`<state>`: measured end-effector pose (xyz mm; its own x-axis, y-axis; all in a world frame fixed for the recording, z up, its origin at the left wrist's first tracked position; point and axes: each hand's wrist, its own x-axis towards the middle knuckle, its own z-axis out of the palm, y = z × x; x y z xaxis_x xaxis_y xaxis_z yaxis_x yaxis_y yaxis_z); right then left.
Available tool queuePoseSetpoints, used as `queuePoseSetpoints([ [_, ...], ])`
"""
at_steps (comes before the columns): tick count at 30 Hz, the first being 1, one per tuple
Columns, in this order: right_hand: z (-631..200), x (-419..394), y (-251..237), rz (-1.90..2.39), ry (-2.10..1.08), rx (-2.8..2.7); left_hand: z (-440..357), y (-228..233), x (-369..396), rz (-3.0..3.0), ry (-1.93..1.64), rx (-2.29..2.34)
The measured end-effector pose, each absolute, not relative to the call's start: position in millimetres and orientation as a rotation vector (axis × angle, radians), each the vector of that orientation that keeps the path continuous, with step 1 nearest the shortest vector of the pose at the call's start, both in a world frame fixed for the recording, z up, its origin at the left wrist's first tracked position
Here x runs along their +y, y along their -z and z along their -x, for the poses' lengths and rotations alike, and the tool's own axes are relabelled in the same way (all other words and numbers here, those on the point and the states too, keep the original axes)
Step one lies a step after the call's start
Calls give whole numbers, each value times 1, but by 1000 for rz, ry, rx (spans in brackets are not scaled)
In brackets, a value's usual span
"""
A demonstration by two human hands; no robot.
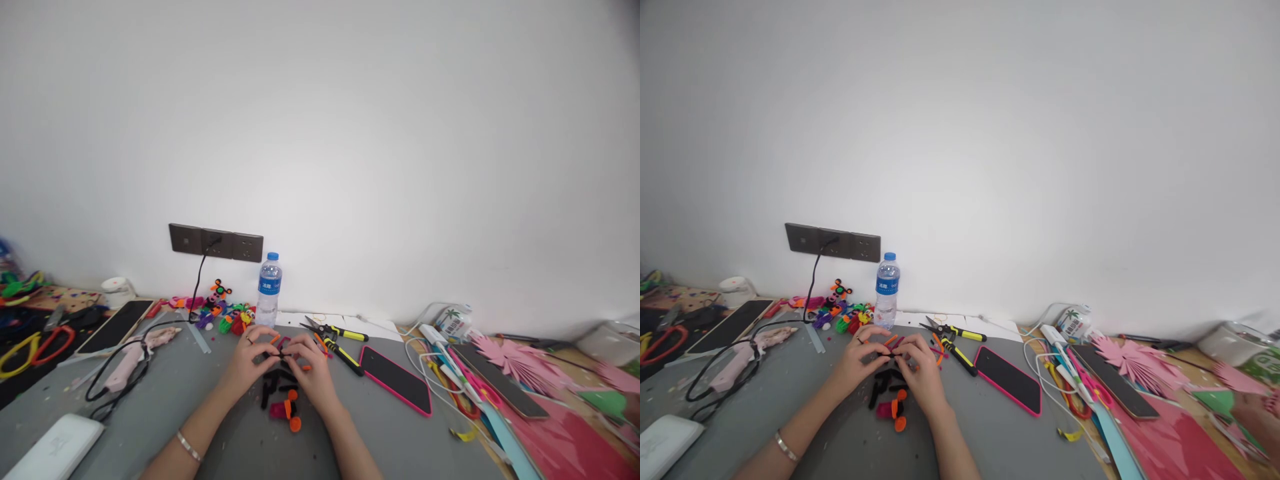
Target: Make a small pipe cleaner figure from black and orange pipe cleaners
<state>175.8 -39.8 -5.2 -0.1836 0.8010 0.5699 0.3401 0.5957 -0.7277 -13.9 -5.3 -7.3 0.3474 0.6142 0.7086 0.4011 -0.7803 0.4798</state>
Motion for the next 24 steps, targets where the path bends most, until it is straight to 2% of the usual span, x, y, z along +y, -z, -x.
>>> queuePoseSetpoints([
  [8, -176, -38, 10, 988, -484, -1710, 14, 10, -4, -2396, -1449, 902],
  [24, -176, -36, 2, 990, -591, -1514, 14, 8, -4, -2393, -1469, 939],
])
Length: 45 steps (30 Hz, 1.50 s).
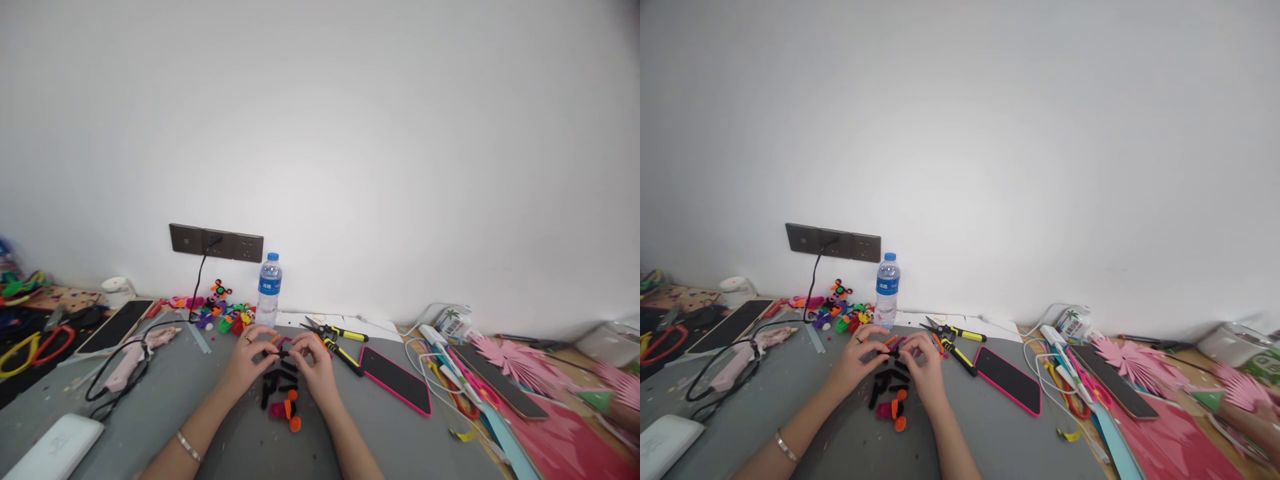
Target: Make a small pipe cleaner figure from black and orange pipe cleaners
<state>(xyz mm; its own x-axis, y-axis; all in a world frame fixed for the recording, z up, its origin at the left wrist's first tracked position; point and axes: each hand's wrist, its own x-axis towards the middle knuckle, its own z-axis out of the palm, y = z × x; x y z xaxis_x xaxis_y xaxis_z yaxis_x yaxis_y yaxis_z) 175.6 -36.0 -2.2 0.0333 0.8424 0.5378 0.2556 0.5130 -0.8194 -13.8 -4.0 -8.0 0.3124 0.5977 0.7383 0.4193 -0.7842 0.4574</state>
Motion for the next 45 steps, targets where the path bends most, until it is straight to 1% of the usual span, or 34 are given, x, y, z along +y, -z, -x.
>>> queuePoseSetpoints([
  [10, -185, -31, 12, 1066, -753, -1274, 14, 6, -5, -2391, -1478, 964],
  [17, -191, -26, 15, 1083, -591, -1033, 14, 5, -5, -2300, -1544, 1105],
  [22, -200, -23, 16, 1084, -555, -904, 16, 3, -5, -2241, -1548, 1194],
  [27, -197, -24, 18, 1140, -531, -1150, 16, 3, -6, -2262, -1518, 1191],
  [34, -187, -29, 22, 1250, -264, -1461, 14, 7, -4, -2312, -1485, 1091],
  [45, -175, -39, 8, 1242, -311, -1761, 10, 11, -5, -2395, -1434, 931],
])
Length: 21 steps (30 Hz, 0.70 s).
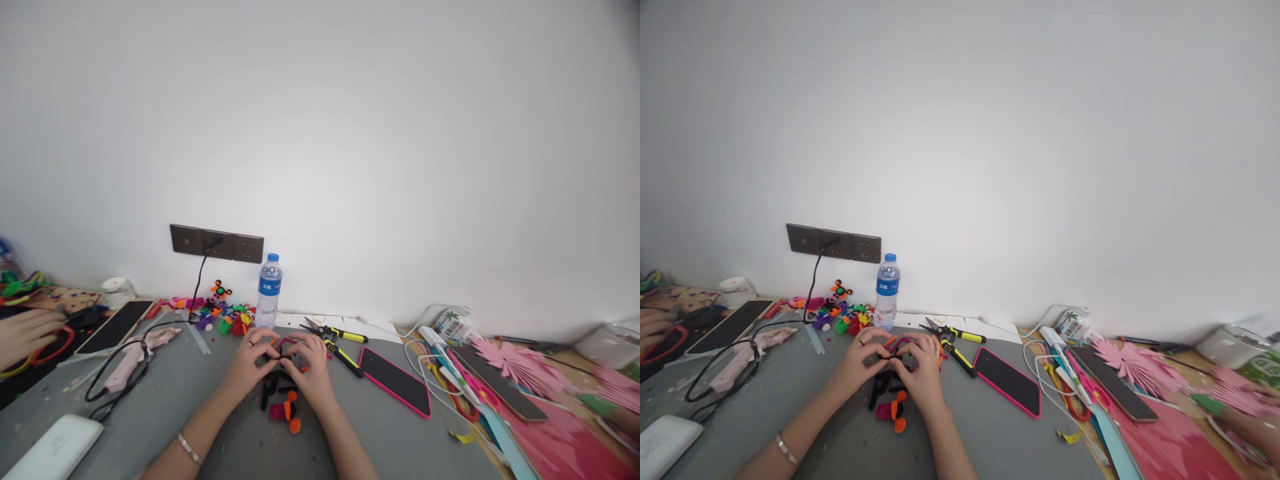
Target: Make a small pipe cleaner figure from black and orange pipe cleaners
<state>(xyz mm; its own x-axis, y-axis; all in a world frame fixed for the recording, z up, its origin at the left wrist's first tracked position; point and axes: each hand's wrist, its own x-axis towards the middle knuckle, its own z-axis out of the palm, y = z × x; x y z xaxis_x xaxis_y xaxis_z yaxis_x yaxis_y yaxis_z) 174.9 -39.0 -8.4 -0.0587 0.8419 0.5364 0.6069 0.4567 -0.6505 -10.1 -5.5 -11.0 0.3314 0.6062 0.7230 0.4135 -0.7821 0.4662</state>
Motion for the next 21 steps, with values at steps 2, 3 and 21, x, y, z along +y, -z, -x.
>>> queuePoseSetpoints([
  [2, -174, -39, 8, 1262, -305, -1758, 9, 11, -6, -2402, -1422, 922],
  [3, -175, -38, 8, 1265, -309, -1756, 9, 11, -6, -2403, -1415, 922],
  [21, -191, -34, 5, 1191, -491, -1709, 13, 7, -6, -2376, -1437, 978],
])
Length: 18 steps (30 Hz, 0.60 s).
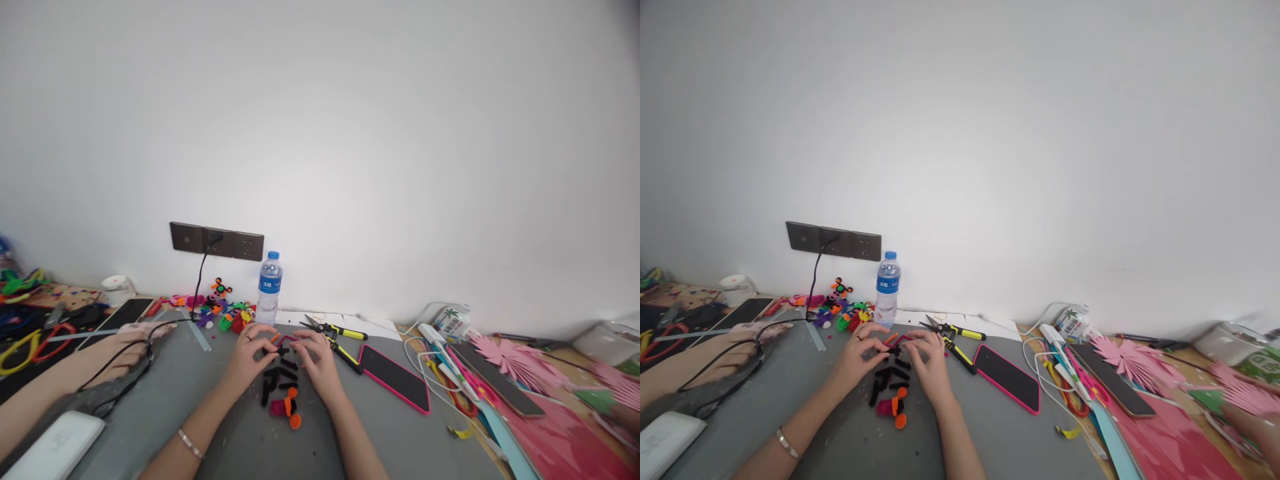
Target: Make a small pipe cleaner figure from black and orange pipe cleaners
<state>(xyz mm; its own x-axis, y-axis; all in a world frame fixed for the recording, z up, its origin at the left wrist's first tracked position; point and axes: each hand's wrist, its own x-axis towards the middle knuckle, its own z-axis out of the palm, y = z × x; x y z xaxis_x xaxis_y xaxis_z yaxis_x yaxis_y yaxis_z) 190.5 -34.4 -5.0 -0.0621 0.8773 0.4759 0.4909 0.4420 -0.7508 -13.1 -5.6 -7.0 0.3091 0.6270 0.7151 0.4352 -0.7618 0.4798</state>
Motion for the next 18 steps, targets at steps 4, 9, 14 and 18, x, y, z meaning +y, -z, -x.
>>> queuePoseSetpoints([
  [4, -186, -35, 8, 1177, -466, -1696, 12, 8, -6, -2377, -1436, 964],
  [9, -179, -37, 9, 1171, -448, -1760, 10, 10, -6, -2389, -1443, 937],
  [14, -182, -38, 5, 1120, -491, -1786, 10, 10, -4, -2386, -1473, 929],
  [18, -186, -37, 4, 1072, -542, -1753, 11, 9, -4, -2386, -1468, 932],
])
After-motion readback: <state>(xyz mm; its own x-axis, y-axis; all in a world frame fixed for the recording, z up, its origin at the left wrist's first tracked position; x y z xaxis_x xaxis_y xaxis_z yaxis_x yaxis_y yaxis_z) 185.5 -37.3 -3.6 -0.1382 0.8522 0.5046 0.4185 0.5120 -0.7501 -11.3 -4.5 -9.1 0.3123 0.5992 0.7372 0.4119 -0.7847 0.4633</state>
